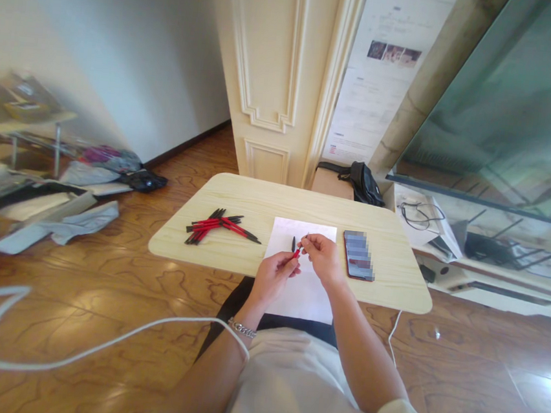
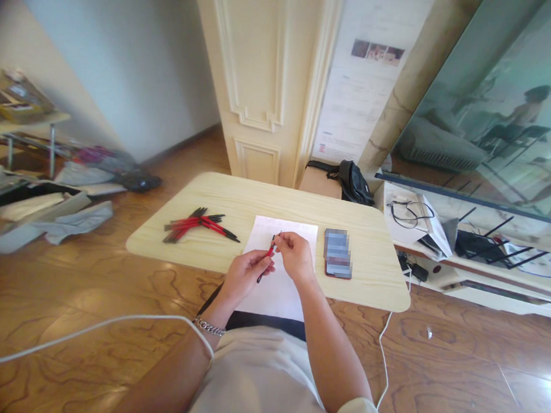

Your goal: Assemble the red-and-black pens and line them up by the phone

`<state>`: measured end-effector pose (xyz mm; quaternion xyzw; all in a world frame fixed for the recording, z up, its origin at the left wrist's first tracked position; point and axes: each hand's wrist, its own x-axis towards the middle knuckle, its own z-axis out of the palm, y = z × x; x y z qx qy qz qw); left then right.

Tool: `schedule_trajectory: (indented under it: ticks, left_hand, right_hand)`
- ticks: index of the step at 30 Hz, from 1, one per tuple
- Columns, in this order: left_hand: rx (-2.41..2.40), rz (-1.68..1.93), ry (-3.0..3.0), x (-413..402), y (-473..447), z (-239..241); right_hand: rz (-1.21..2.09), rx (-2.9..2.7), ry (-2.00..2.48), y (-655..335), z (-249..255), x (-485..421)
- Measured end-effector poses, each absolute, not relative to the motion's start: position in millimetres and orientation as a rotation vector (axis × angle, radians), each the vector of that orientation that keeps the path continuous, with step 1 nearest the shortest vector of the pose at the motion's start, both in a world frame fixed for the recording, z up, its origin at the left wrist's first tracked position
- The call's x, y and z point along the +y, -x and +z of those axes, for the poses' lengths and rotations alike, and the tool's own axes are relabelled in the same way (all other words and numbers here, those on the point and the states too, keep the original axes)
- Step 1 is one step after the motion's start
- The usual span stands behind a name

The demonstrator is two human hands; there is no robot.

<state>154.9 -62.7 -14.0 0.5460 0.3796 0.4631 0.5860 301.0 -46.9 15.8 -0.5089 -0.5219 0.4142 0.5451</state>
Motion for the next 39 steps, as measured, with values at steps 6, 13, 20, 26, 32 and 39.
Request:
schedule_trajectory:
  ticks: [6, 13, 20, 26, 32, 39]
  left_hand:
    - [0.915, 1.092, -1.218, -62.1, -153.9, -16.5]
    - [0.938, 1.118, -1.204, -61.6, -154.2, -15.1]
    - [0.945, 1.131, -1.226, -61.3, -153.4, -16.0]
    - [0.931, 1.109, -1.226, -63.0, -154.3, -14.9]
    - [0.928, 1.107, -1.237, -66.7, -158.3, -9.3]
    - [0.925, 1.098, -1.257, -67.2, -159.0, -8.0]
  right_hand:
    - [1.064, -1.394, 1.290, -317.3, 13.2, -32.6]
    - [0.547, -1.704, 1.977, -314.9, -3.8, -7.1]
    - [0.448, -1.748, 2.166, -303.3, -8.8, -3.3]
    - [0.869, -1.304, 1.578, -319.8, -3.4, -2.8]
    - [1.186, -0.933, 1.121, -321.6, 28.0, -16.8]
    - [1.160, -0.902, 1.095, -318.7, 43.2, -23.7]
